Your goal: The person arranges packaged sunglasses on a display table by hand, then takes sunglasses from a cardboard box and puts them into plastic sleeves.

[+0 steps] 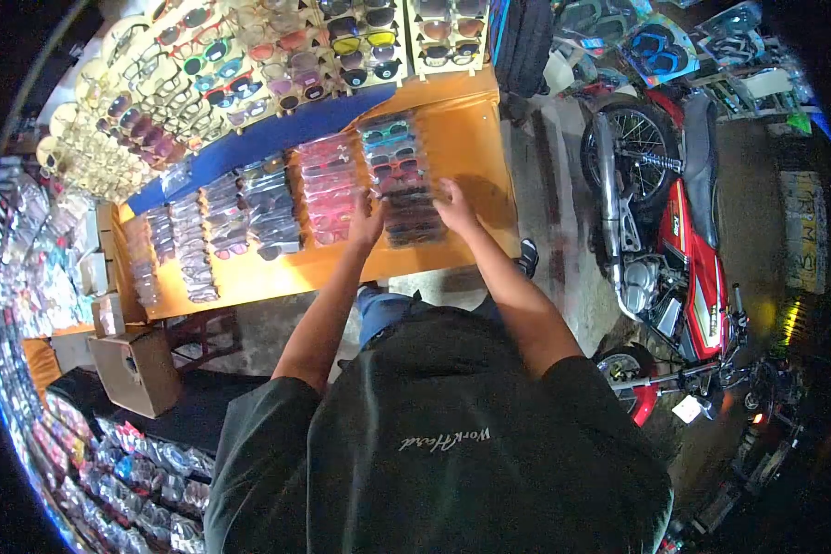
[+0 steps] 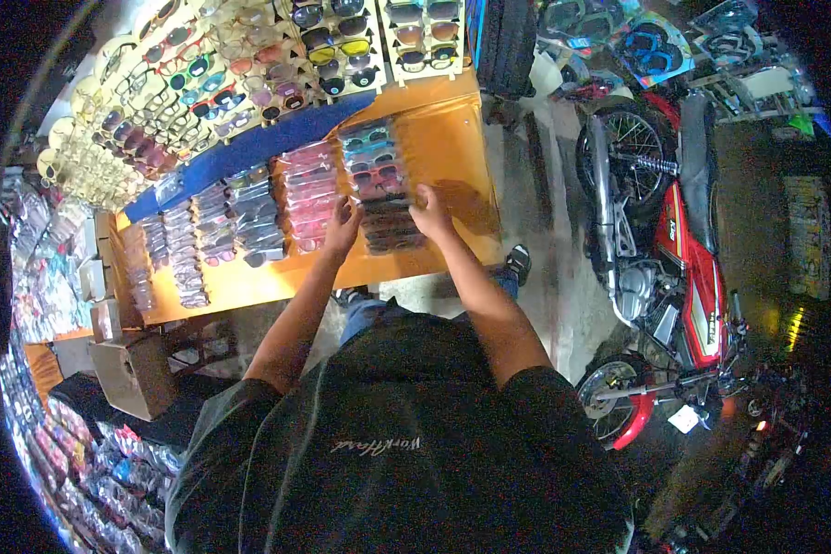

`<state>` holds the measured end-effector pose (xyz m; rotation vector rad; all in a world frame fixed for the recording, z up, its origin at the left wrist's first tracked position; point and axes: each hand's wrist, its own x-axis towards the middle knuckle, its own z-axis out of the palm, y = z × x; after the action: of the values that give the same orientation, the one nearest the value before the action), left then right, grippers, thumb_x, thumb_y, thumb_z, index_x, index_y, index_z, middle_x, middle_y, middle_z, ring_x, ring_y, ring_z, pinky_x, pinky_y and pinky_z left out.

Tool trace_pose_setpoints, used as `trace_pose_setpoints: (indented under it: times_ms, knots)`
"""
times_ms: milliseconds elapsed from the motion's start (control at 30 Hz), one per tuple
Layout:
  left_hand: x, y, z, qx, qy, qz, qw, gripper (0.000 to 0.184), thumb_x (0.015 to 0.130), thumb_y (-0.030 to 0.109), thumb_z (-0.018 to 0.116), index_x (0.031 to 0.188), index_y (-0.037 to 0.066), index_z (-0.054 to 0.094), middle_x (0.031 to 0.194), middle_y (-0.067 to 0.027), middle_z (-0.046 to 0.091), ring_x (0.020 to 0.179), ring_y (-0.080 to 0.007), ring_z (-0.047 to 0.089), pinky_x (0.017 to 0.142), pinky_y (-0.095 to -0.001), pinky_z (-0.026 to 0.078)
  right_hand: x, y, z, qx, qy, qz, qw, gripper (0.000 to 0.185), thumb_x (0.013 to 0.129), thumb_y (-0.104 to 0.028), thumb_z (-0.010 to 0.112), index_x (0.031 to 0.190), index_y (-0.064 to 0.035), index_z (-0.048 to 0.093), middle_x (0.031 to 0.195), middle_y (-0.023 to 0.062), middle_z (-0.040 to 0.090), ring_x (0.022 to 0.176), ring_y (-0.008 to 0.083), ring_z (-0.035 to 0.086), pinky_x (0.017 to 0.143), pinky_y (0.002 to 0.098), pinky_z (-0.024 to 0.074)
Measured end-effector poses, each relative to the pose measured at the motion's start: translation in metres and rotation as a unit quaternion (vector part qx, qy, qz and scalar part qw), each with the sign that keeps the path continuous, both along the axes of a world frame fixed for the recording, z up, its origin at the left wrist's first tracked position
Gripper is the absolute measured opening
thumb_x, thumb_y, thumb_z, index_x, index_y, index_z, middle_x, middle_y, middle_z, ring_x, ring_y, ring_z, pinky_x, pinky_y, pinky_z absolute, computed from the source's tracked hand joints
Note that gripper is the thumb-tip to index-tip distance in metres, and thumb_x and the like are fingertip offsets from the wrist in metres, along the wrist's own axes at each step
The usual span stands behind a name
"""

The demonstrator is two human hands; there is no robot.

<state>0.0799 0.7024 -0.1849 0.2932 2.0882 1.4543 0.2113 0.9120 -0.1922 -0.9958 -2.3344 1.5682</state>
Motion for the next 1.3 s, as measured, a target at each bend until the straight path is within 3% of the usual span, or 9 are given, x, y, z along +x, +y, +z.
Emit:
trace_pose_setpoints:
  times_ms: [200,267,500,600,667,800,867,1067,1300]
  knots:
    - [-0.011,0.013,0.036,0.041,-0.063,0.032,0.997,0.076,0.102,0.044,0.066,0.154,-0.004,0.039,0.144,-0.0249,0.058,0.135,-0.0328,0.055,0.112,-0.0402,0.043,-0.012,0.005,0.002,0.003,-0.044,0.021,0.999,0.063,0.089,-0.014,0.067,0.148,-0.0046,0.049,0.145,0.0196,0.06,0.138,0.0336,0.055,0.114,0.0417,0.043]
    - [-0.012,0.014,0.057,0.017,-0.083,-0.005,0.996,0.08,0.104,0.052,0.058,0.158,-0.002,0.033,0.154,-0.0262,0.049,0.142,-0.0326,0.048,0.116,-0.0396,0.038,-0.014,0.007,-0.008,-0.034,-0.007,0.038,0.999,0.062,0.089,-0.013,0.068,0.148,-0.0044,0.049,0.145,0.0191,0.06,0.138,0.0333,0.055,0.114,0.0414,0.0426]
    - [-0.017,0.016,0.034,0.035,-0.086,0.02,0.996,0.082,0.105,0.051,0.058,0.158,-0.005,0.033,0.157,-0.0245,0.046,0.145,-0.0316,0.045,0.119,-0.04,0.035,-0.019,0.005,-0.012,-0.095,0.014,0.036,0.995,0.063,0.09,-0.003,0.067,0.15,-0.0037,0.048,0.147,0.0183,0.059,0.139,0.029,0.054,0.116,0.0396,0.0404]
    - [-0.012,0.017,0.05,0.055,-0.117,0.035,0.991,0.078,0.103,0.046,0.064,0.154,-0.006,0.036,0.142,-0.0248,0.059,0.133,-0.0295,0.055,0.11,-0.0387,0.044,-0.019,0.0,0.033,-0.082,-0.029,0.032,0.996,0.062,0.089,-0.002,0.066,0.148,-0.0043,0.049,0.144,0.0166,0.06,0.136,0.0286,0.055,0.114,0.0402,0.0428]
    - [-0.012,0.016,0.038,0.091,-0.109,0.046,0.989,0.083,0.104,0.05,0.061,0.157,-0.008,0.033,0.158,-0.0243,0.044,0.145,-0.0312,0.045,0.119,-0.04,0.035,-0.02,-0.003,0.052,-0.044,-0.092,0.035,0.994,0.061,0.089,-0.004,0.066,0.148,-0.0063,0.05,0.144,0.017,0.061,0.135,0.029,0.057,0.111,0.0399,0.0447]
    - [-0.013,0.016,0.038,0.068,-0.11,0.038,0.991,0.081,0.104,0.047,0.062,0.158,-0.007,0.034,0.159,-0.0236,0.044,0.145,-0.0305,0.045,0.119,-0.0396,0.035,-0.017,-0.002,0.032,-0.035,-0.03,0.037,0.998,0.06,0.09,-0.006,0.067,0.147,-0.0079,0.052,0.141,0.018,0.062,0.132,0.0294,0.059,0.11,0.0395,0.0461]
    - [-0.011,0.016,0.045,0.078,-0.09,0.05,0.992,0.073,0.104,0.045,0.064,0.152,-0.006,0.042,0.139,-0.0228,0.061,0.129,-0.0273,0.058,0.109,-0.0386,0.044,-0.018,0.005,-0.01,-0.052,0.022,0.029,0.998,0.057,0.09,-0.008,0.067,0.146,-0.0082,0.054,0.14,0.0166,0.063,0.131,0.0285,0.06,0.109,0.0387,0.0469]
    - [-0.019,0.016,0.008,0.093,-0.042,0.042,0.994,0.068,0.103,0.043,0.065,0.147,-0.007,0.048,0.133,-0.0221,0.066,0.123,-0.0276,0.062,0.106,-0.0383,0.047,-0.017,0.002,0.004,-0.054,0.035,0.018,0.998,0.059,0.09,-0.013,0.069,0.145,-0.003,0.052,0.141,0.0184,0.063,0.134,0.0303,0.059,0.113,0.0407,0.0445]
    - [-0.015,0.014,0.017,0.096,-0.07,0.043,0.992,0.071,0.102,0.041,0.067,0.15,-0.006,0.043,0.142,-0.0251,0.059,0.131,-0.0304,0.058,0.11,-0.0397,0.045,-0.014,-0.001,0.009,-0.054,0.025,-0.001,0.998,0.055,0.088,-0.005,0.069,0.142,-0.0082,0.058,0.135,0.0113,0.064,0.121,0.0253,0.063,0.102,0.039,0.0517]
